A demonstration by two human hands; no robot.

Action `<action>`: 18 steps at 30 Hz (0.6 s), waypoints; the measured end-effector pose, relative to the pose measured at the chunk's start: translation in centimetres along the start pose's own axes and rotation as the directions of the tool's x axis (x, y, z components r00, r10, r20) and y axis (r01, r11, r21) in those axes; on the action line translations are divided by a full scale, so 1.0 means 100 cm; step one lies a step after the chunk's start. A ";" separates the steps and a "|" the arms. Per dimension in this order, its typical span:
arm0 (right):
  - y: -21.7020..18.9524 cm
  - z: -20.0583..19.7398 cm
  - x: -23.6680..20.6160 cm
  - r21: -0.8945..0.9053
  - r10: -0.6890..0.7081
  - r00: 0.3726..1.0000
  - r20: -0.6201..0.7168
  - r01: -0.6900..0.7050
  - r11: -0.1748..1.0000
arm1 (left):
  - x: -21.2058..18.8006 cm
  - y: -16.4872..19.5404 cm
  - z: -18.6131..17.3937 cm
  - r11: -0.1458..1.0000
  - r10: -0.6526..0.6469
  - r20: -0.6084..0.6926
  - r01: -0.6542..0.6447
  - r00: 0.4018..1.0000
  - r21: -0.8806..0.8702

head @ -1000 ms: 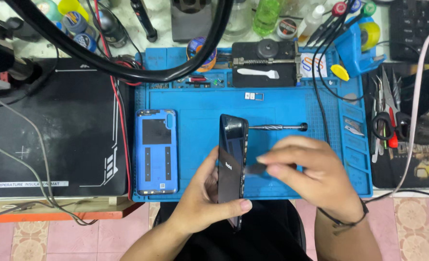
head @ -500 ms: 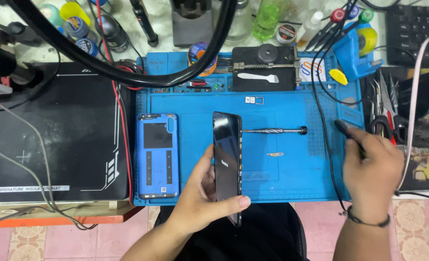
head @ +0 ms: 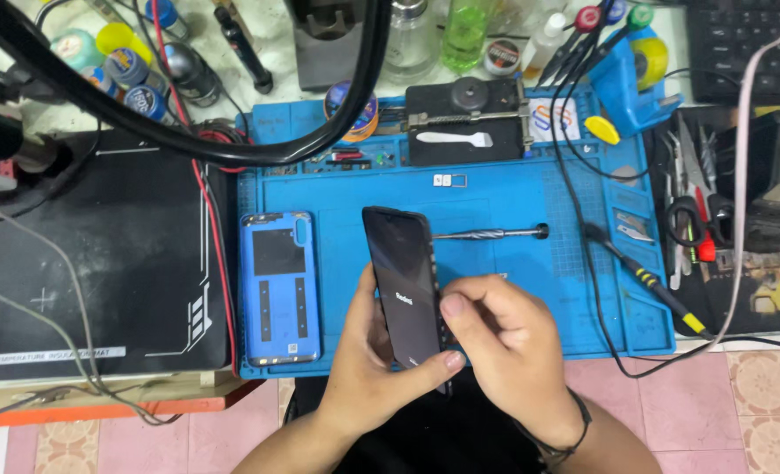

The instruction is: The person works on a disassembled smartphone on a blue repair mat, disconnecting and prying out the old battery with a pry tool, then seats the battery and closes the phone. They press the power button and the phone boots to the MIUI logo, then they set the phone on the mat and handle a small component beside it.

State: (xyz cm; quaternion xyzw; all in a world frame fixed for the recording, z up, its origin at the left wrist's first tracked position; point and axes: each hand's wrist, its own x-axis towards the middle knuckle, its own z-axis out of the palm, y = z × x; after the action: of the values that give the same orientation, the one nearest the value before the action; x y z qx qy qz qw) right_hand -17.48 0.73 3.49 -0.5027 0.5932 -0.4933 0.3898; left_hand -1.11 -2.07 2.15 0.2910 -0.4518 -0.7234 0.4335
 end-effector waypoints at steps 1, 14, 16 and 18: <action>-0.002 0.001 0.001 -0.007 0.008 1.000 -0.006 -0.008 1.000 | -0.001 0.000 0.001 1.000 -0.002 -0.010 0.002 1.000 0.017; -0.010 0.006 0.000 -0.070 0.019 1.000 -0.020 -0.021 0.997 | -0.003 0.000 0.003 0.998 0.012 -0.060 -0.008 0.998 0.062; -0.008 0.011 0.001 -0.062 0.000 0.999 -0.047 -0.003 0.998 | -0.003 -0.001 0.004 0.998 -0.005 -0.060 0.008 0.998 0.055; -0.007 0.014 0.001 -0.074 -0.044 0.997 -0.066 0.039 0.996 | -0.002 -0.002 0.006 0.995 0.049 -0.060 -0.043 0.997 0.093</action>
State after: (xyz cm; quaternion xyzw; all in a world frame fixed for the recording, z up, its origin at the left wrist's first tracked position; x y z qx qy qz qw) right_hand -16.00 0.31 3.92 -0.5121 0.6130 -0.4961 0.3405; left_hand -1.57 -1.56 2.26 0.3228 -0.4774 -0.6821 0.4501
